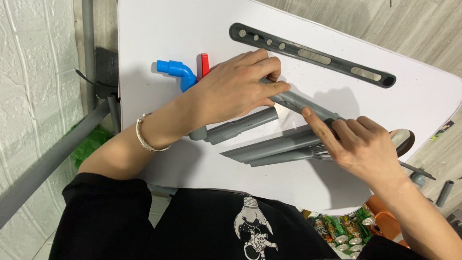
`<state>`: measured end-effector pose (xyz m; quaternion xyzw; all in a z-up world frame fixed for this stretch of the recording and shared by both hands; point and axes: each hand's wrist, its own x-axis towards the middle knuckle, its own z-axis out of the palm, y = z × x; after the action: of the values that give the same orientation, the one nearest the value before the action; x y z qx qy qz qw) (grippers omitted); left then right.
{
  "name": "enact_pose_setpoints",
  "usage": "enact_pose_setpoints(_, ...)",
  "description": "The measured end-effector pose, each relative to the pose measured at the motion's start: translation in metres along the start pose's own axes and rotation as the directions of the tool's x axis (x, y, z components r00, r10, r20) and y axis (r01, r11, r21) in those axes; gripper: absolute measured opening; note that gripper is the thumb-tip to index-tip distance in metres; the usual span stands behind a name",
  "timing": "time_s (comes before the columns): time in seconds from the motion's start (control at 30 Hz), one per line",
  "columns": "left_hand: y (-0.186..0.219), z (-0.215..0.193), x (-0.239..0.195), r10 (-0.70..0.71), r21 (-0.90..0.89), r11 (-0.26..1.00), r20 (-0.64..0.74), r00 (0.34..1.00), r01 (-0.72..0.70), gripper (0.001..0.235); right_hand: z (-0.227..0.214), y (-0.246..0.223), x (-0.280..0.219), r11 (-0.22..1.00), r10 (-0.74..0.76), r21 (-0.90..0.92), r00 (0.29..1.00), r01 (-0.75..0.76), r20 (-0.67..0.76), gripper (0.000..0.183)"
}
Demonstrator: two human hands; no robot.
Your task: The person uses a utility knife to cut a gray PVC pipe on a white table. They score the pipe repeatedly, rotate it, and snap it to complete the cut. The person then inspects the cut edge and repeats the process on another section of pipe.
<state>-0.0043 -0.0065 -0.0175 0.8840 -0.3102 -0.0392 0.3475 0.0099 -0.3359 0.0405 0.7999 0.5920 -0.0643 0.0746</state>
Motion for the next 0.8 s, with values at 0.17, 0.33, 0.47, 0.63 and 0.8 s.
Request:
enact_pose_setpoints(0.17,0.001,0.000,0.000,-0.006,-0.005,1.000,0.007,1.000,0.006,0.036,-0.008,-0.004,0.002,0.999,0.011,-0.039,0.999,-0.010,0.038,0.090)
enact_pose_setpoints(0.33,0.003,0.000,0.002,0.001,0.001,1.000,0.028,1.000,-0.001,0.036,-0.020,-0.007,0.002,0.984,0.047,-0.178,0.982,-0.014,0.184,0.092)
enact_pose_setpoints(0.47,0.000,0.000,0.001,0.020,0.022,1.000,0.001,1.000,-0.020,0.037,-0.008,-0.004,0.000,0.998,0.033,-0.063,0.995,-0.027,0.099,0.093)
enact_pose_setpoints(0.63,-0.002,0.003,0.000,0.013,0.000,1.000,0.015,1.000,-0.013,0.037,-0.002,-0.001,-0.001,0.999,0.014,-0.041,1.000,-0.013,0.008,0.088)
enact_pose_setpoints(0.8,0.000,0.005,-0.001,0.032,0.006,0.999,0.003,0.999,-0.032,0.037,0.000,-0.001,-0.007,0.995,0.030,0.093,0.999,-0.032,0.031,0.091)
